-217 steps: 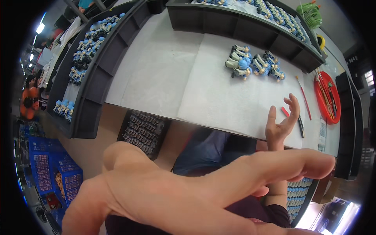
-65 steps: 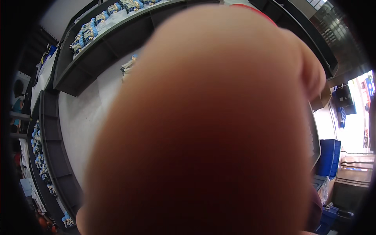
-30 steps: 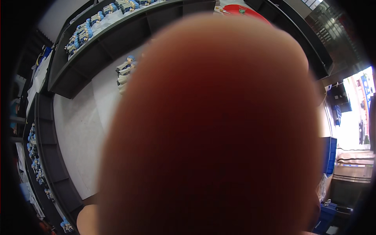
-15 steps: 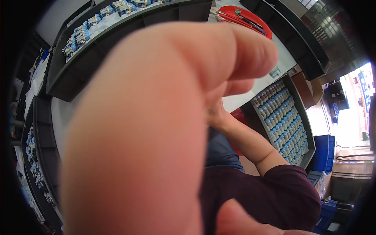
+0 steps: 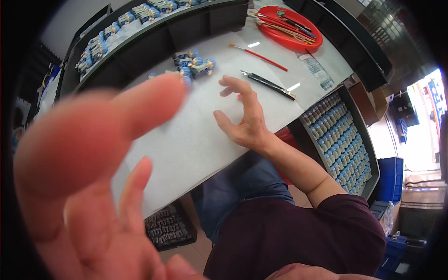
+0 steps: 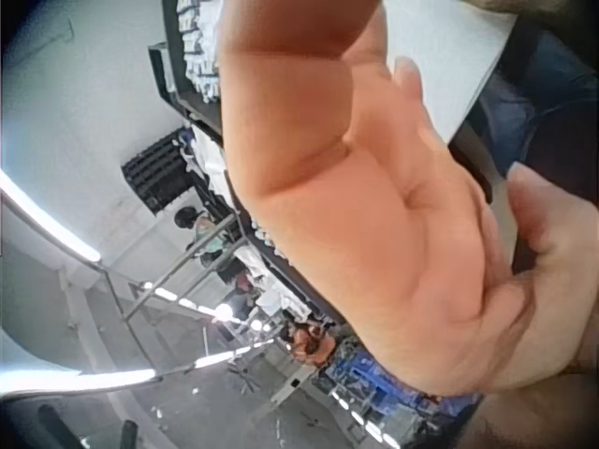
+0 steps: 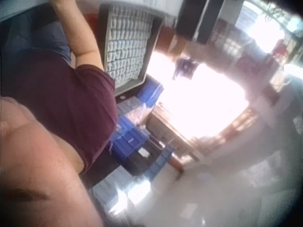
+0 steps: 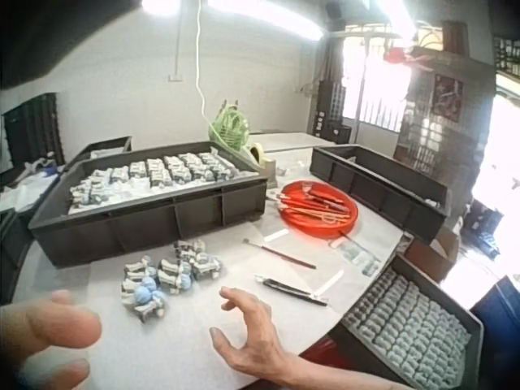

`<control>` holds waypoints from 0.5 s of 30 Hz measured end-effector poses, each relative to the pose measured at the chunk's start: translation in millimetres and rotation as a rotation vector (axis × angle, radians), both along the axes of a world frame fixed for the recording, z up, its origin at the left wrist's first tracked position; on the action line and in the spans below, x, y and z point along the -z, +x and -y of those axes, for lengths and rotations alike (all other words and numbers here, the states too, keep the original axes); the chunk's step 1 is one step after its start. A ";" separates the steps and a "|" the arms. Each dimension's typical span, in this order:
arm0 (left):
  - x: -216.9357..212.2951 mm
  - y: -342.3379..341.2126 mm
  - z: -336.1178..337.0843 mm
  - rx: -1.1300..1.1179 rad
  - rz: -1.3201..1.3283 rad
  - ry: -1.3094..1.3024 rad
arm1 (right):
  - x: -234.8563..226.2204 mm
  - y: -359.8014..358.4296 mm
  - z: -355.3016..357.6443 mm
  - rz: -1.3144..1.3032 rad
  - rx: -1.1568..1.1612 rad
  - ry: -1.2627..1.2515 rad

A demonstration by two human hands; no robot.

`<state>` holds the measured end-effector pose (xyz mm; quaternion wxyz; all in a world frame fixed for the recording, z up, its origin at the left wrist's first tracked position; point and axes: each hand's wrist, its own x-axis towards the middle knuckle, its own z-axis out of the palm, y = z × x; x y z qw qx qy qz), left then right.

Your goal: The person assembles small blue and white figurines by hand, attaching heads to bodies and placing them into a tray. They also use a red tool to clean or adjust parts of the figurines.

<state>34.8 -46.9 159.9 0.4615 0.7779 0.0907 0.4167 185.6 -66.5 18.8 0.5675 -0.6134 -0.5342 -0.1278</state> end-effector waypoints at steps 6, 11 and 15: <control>-51.1 -61.4 18.5 -0.579 -0.006 -0.173 | -0.5 -5.0 -5.8 -0.052 -0.039 -0.038; 22.5 -99.3 -15.7 -0.271 -0.010 -0.445 | 3.4 -1.6 2.7 -0.088 0.017 -0.032; 81.8 -108.0 -26.1 -0.269 -0.255 -0.450 | -1.0 -9.0 -1.9 -0.085 0.002 -0.074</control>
